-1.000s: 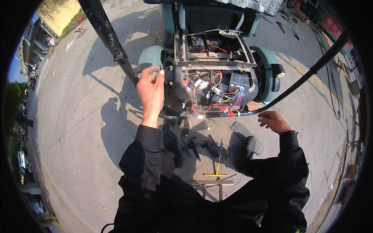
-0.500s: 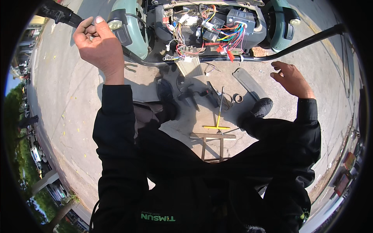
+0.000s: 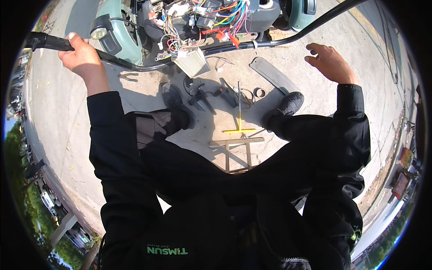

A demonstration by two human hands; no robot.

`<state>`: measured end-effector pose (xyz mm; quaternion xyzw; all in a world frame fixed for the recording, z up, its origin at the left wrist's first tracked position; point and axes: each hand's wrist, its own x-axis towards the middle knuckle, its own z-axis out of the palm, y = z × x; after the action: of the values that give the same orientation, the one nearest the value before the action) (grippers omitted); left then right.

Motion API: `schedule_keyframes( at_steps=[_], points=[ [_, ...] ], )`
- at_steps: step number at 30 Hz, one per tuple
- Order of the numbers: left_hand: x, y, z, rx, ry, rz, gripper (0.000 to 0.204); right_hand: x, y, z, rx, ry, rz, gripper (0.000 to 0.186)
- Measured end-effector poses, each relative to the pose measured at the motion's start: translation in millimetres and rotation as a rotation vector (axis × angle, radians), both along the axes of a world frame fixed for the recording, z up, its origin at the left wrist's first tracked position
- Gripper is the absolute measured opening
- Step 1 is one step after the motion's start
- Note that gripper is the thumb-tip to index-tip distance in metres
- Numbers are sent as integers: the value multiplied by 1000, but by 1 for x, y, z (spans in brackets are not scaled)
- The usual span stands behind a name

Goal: The person works on the exposed wiring of a light-blue three-wheeled vehicle, stripping and twisting wires, then using a yellow T-handle tool to tighten terminals on a fuse block. They connect a silver rectangular electronic module and attach several multi-pin connectors, organizing the harness within the vehicle's frame.

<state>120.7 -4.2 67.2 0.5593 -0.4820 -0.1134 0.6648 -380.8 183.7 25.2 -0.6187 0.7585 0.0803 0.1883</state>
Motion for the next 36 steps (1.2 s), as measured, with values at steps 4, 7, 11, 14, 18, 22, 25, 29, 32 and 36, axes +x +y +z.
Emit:
schedule_keyframes(
  at_steps=[4,7,11,14,18,22,25,29,32,36],
  points=[
    [2,1,-1,1,-51,35,32,7,1,-4,-29,-1,70,42],
    [3,-2,-2,-37,-60,29,33,13,-4,-2,-94,-16,51,40],
    [4,-2,-4,-23,-68,58,31,18,-15,7,-127,-76,120,38],
    [0,3,-5,-87,-102,31,28,26,-20,16,-137,-145,130,35],
    [-11,11,3,-89,69,-15,20,53,-18,27,-132,-178,119,38],
    [-19,15,7,3,250,27,11,80,-10,27,-117,-255,226,37],
    [-24,17,10,-45,229,52,11,92,-14,29,-183,-271,309,29],
    [-29,22,27,47,267,86,18,109,-38,41,-420,-504,338,24],
    [-30,22,47,-46,251,108,28,118,-62,59,-559,-636,243,20],
    [-38,8,54,-67,221,303,29,114,-103,93,-647,-757,-127,8]
  ],
)
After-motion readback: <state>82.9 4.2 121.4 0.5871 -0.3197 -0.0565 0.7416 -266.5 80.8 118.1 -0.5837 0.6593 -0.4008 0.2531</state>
